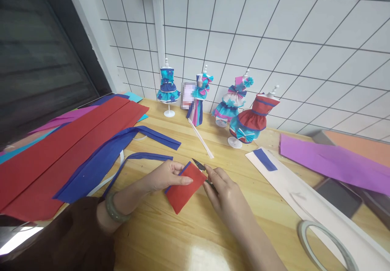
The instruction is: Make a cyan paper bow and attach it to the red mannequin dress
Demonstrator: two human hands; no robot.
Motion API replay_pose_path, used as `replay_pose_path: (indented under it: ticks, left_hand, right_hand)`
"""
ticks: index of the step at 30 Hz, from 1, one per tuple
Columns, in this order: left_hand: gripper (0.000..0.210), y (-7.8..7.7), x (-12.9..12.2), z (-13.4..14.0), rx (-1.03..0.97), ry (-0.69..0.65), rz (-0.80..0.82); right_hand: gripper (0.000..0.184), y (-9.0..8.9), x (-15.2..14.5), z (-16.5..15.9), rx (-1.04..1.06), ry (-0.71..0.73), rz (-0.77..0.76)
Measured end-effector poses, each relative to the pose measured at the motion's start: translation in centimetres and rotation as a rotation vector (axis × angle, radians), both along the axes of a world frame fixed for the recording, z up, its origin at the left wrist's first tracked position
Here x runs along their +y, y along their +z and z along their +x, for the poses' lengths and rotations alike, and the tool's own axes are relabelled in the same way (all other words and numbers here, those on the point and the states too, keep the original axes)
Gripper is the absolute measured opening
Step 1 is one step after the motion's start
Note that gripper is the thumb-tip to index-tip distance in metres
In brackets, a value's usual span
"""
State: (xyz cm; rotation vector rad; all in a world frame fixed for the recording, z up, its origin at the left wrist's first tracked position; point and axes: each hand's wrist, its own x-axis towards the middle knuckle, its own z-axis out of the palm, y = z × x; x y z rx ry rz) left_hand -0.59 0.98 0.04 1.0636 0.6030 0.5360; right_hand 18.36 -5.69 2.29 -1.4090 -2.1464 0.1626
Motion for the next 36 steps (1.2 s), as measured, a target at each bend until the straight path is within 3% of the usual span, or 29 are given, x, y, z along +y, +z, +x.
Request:
replay_pose_path:
  ticks: [36]
  left_hand:
    - [0.036,0.08,-0.35,0.41,0.010,-0.025,0.006]
  right_hand:
    - [0.034,-0.42,0.16,-0.02,-0.009,0.030,-0.054]
